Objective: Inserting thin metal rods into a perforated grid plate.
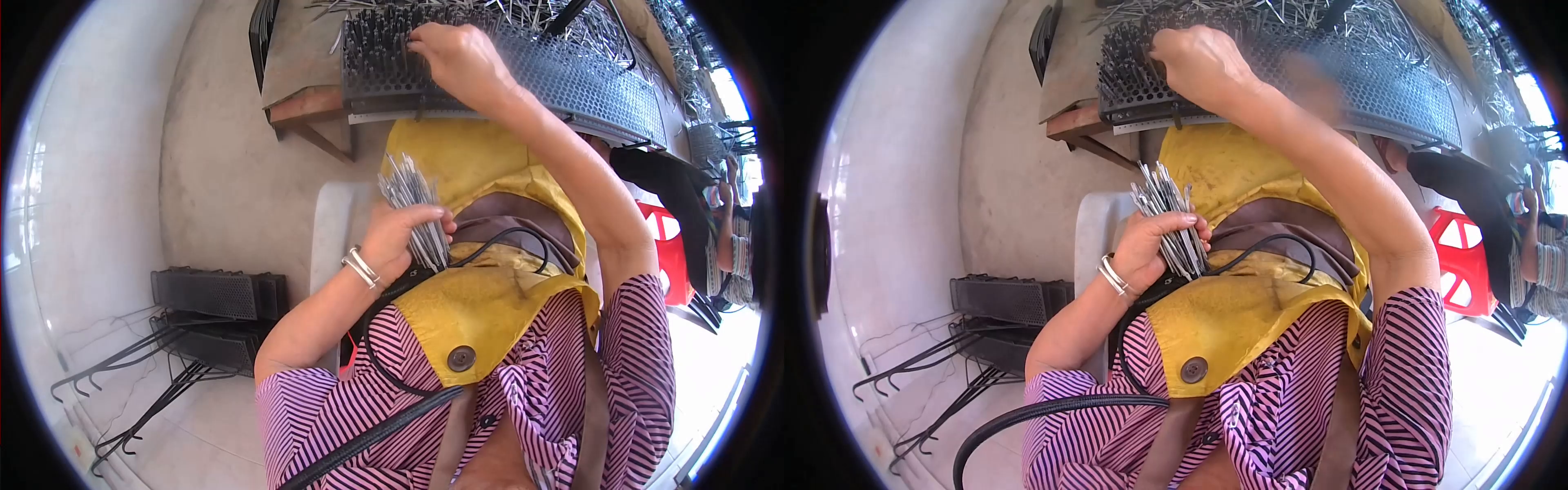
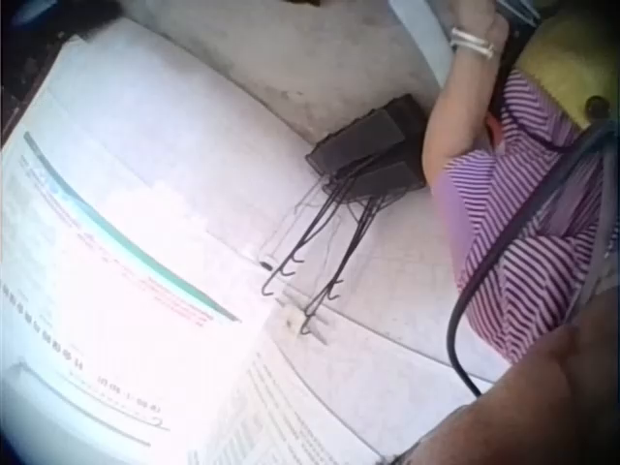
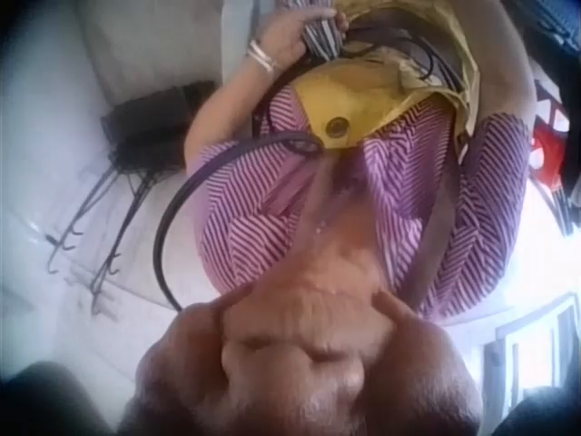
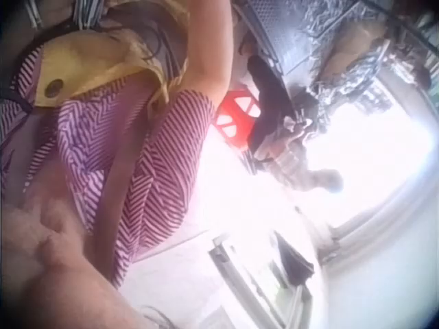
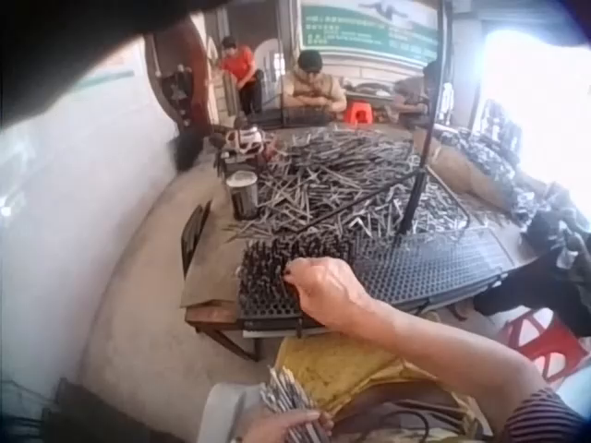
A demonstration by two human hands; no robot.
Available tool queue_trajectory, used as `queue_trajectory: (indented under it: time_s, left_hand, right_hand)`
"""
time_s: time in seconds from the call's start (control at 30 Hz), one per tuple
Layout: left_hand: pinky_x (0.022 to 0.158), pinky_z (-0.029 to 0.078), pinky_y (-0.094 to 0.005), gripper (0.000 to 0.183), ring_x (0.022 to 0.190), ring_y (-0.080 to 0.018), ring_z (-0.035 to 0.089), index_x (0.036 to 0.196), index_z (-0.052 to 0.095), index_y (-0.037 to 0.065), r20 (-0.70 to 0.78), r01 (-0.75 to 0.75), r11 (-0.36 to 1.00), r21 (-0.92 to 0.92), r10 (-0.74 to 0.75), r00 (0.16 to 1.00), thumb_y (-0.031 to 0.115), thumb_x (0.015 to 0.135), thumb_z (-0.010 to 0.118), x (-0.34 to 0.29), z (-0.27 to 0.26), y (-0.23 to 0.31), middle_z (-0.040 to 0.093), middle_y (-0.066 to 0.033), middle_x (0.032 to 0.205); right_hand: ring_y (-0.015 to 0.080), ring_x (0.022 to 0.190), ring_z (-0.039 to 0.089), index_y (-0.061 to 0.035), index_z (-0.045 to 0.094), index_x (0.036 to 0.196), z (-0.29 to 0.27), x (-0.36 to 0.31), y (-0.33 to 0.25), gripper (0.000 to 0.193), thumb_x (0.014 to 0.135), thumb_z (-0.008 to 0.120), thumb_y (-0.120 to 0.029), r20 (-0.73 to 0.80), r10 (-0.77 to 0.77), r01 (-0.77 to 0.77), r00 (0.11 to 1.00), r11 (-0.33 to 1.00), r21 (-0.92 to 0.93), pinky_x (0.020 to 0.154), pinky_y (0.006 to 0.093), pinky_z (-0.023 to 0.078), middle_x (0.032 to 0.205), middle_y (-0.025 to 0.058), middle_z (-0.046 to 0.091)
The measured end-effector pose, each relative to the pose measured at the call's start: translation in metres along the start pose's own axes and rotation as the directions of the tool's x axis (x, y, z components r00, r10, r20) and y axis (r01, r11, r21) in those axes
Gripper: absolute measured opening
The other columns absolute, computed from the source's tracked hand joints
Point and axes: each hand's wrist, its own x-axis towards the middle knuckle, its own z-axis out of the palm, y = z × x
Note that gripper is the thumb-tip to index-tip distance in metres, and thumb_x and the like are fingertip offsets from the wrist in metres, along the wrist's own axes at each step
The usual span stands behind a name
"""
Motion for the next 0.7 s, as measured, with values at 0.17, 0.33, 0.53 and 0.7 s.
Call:
queue_trajectory:
  time_s: [0.17, 0.33, 0.53, 0.7]
  left_hand:
    - [0.055, 0.053, -0.0332, 0.015, 0.064, -0.0229, 0.060, 0.082, 0.053, -0.006, -0.004, 0.001, 1.000, -0.016, -0.001, 1.000, 0.001, 0.070, 0.059, 0.001, 0.000, -0.002, 0.059, -0.0157, 0.072]
    - [0.054, 0.053, -0.0333, 0.016, 0.061, -0.0222, 0.060, 0.083, 0.053, -0.004, 0.007, -0.003, 1.000, 0.012, 0.003, 1.000, 0.002, 0.070, 0.060, -0.001, -0.002, -0.004, 0.058, -0.0142, 0.069]
    - [0.054, 0.053, -0.0337, 0.015, 0.060, -0.0222, 0.060, 0.084, 0.053, -0.003, 0.003, -0.028, 0.999, 0.025, 0.028, 1.000, 0.001, 0.071, 0.059, 0.000, -0.001, -0.005, 0.058, -0.0141, 0.069]
    - [0.056, 0.053, -0.0340, 0.016, 0.060, -0.0227, 0.060, 0.086, 0.053, -0.004, -0.013, -0.007, 1.000, 0.016, 0.007, 1.000, 0.000, 0.071, 0.059, 0.000, 0.000, -0.004, 0.058, -0.0142, 0.069]
  right_hand:
    - [0.0364, 0.065, 0.055, 0.0001, 0.054, 0.095, -0.003, -0.014, 0.004, 0.021, 0.077, 0.053, -0.011, 0.035, 0.058, -0.053, 0.998, 0.991, -0.124, 0.056, 0.0404, 0.044, 0.068, 0.0213, 0.056]
    - [0.0374, 0.065, 0.054, 0.0005, 0.053, 0.097, -0.007, -0.008, 0.004, 0.022, 0.077, 0.053, -0.011, 0.077, 0.125, -0.117, 0.989, 0.988, -0.096, 0.056, 0.0411, 0.044, 0.066, 0.0226, 0.055]
    - [0.0388, 0.063, 0.053, 0.0021, 0.052, 0.089, -0.008, 0.000, -0.006, 0.017, 0.074, 0.050, -0.006, 0.160, -0.031, 0.038, 0.987, 0.998, -0.043, 0.055, 0.0423, 0.043, 0.063, 0.0227, 0.053]
    - [0.0398, 0.067, 0.052, 0.0029, 0.052, 0.075, -0.016, 0.008, -0.010, 0.010, 0.072, 0.050, -0.006, 0.249, -0.013, 0.028, 0.968, 0.998, -0.056, 0.061, 0.0440, 0.042, 0.064, 0.0235, 0.052]
